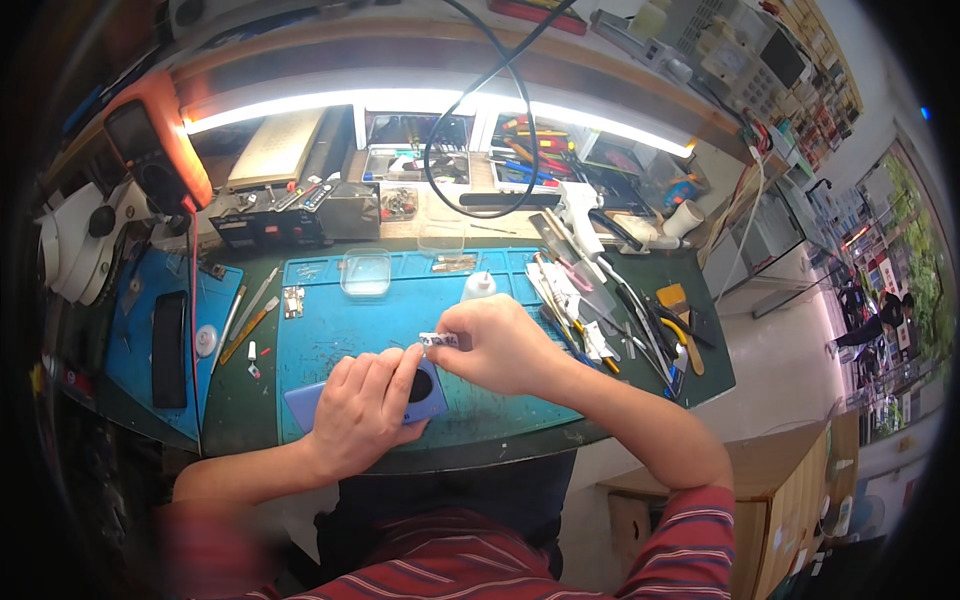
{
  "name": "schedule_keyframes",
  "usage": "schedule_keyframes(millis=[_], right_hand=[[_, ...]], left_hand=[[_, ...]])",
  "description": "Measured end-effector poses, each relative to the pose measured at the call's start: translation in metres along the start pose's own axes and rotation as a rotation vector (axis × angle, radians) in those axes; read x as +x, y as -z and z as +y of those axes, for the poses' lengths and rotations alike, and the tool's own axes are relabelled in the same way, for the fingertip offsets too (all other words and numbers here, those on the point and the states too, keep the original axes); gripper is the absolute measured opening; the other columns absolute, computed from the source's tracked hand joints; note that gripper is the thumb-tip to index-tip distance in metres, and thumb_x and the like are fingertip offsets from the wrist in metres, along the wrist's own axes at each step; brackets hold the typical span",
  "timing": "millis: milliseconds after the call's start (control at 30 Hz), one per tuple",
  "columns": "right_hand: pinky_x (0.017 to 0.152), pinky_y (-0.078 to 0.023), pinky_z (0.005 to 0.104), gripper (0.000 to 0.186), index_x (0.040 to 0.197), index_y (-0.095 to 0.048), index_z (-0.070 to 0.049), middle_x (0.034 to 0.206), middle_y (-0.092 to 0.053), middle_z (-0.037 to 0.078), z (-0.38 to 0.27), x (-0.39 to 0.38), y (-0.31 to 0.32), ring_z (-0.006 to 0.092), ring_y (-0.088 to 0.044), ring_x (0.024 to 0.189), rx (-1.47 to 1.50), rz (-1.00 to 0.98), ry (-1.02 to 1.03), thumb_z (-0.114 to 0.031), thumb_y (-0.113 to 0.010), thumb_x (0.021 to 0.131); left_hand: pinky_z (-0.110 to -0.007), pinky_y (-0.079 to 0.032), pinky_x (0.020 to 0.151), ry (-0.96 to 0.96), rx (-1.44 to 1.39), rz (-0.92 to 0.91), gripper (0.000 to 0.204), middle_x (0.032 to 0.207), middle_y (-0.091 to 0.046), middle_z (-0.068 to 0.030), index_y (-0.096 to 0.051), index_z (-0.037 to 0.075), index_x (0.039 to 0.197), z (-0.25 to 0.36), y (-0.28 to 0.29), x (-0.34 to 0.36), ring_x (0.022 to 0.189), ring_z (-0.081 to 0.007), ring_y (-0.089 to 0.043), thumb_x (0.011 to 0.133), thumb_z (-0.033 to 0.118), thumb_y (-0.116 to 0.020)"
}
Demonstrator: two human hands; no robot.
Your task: The person removes the back cover of a smartphone, then uses a screwdriver and tweezers to detach internal components and adhesive strips. The person handles the phone and small parts throughout the process.
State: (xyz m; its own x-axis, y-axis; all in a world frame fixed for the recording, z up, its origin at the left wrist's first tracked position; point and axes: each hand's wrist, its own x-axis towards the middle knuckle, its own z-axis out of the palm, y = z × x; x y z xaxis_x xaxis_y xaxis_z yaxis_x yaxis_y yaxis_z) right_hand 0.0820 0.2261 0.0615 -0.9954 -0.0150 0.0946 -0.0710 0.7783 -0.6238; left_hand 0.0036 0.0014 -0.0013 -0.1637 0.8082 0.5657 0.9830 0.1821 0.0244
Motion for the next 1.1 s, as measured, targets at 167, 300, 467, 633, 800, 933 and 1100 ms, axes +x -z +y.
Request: schedule_keyframes(millis=[167, 300, 467, 633, 800, 933, 1100], right_hand=[[0.058, -0.049, 0.0223, 0.015, 0.091, -0.074, -0.001, 0.070, -0.068, 0.000, 0.002, -0.010, -0.008, 0.0040, -0.065, 0.066, 0.387, -0.039, -0.245, -0.014, -0.078, 0.097], [0.058, -0.049, 0.0206, 0.014, 0.093, -0.074, 0.000, 0.073, -0.069, -0.001, 0.010, -0.023, -0.027, 0.0028, -0.065, 0.067, 0.602, 0.054, -0.294, -0.013, -0.077, 0.100], [0.057, -0.048, 0.0217, 0.015, 0.087, -0.073, 0.000, 0.068, -0.067, 0.000, 0.003, -0.007, -0.011, 0.0031, -0.063, 0.065, 0.336, 0.004, -0.177, -0.010, -0.078, 0.096], [0.055, -0.046, 0.0284, 0.018, 0.087, -0.073, 0.001, 0.065, -0.064, 0.004, 0.004, 0.006, 0.004, 0.0094, -0.060, 0.060, 0.136, -0.047, 0.076, -0.014, -0.082, 0.090], [0.065, -0.053, 0.0404, 0.025, 0.085, -0.075, 0.003, 0.073, -0.070, 0.017, -0.002, 0.026, 0.020, 0.0310, -0.069, 0.067, 0.090, -0.250, 0.029, -0.022, -0.079, 0.088], [0.064, -0.053, 0.0411, 0.027, 0.083, -0.074, 0.003, 0.072, -0.070, 0.017, -0.007, 0.036, 0.028, 0.0317, -0.069, 0.066, 0.038, -0.372, 0.041, -0.024, -0.079, 0.086], [0.063, -0.051, 0.0429, 0.027, 0.083, -0.073, 0.002, 0.069, -0.068, 0.017, -0.014, 0.044, 0.031, 0.0326, -0.067, 0.064, -0.042, -0.436, 0.092, -0.024, -0.079, 0.086]], left_hand=[[-0.037, -0.050, 0.081, 0.008, -0.006, 0.006, 0.073, 0.117, -0.062, -0.0113, -0.060, -0.004, 0.139, 0.000, 0.001, -0.003, 0.094, -0.0233, -0.063, 0.076, 0.027, -0.081], [-0.036, -0.051, 0.081, 0.008, -0.023, 0.017, 0.075, 0.117, -0.063, -0.0115, -0.059, -0.005, 0.141, 0.000, 0.000, -0.002, 0.094, -0.0233, -0.063, 0.077, 0.028, -0.081], [-0.036, -0.051, 0.081, 0.001, 0.001, -0.004, 0.076, 0.118, -0.063, -0.0119, -0.058, -0.005, 0.141, -0.001, 0.000, -0.002, 0.095, -0.0232, -0.063, 0.077, 0.027, -0.081], [-0.037, -0.051, 0.081, -0.009, 0.010, 0.007, 0.076, 0.119, -0.063, -0.0125, -0.057, -0.005, 0.141, 0.001, 0.001, -0.001, 0.096, -0.0234, -0.063, 0.077, 0.027, -0.082], [-0.039, -0.051, 0.080, -0.017, -0.095, 0.073, 0.069, 0.121, -0.063, -0.0155, -0.052, 0.000, 0.133, -0.002, -0.005, -0.008, 0.095, -0.0272, -0.064, 0.077, 0.024, -0.083], [-0.044, -0.050, 0.082, -0.035, -0.114, 0.100, 0.073, 0.125, -0.060, -0.0196, -0.042, 0.005, 0.123, 0.000, -0.011, -0.011, 0.099, -0.0335, -0.065, 0.072, 0.023, -0.090], [-0.045, -0.050, 0.082, -0.037, -0.132, 0.100, 0.068, 0.124, -0.060, -0.0211, -0.040, 0.006, 0.118, 0.001, -0.010, -0.011, 0.098, -0.0347, -0.065, 0.074, 0.022, -0.090]])
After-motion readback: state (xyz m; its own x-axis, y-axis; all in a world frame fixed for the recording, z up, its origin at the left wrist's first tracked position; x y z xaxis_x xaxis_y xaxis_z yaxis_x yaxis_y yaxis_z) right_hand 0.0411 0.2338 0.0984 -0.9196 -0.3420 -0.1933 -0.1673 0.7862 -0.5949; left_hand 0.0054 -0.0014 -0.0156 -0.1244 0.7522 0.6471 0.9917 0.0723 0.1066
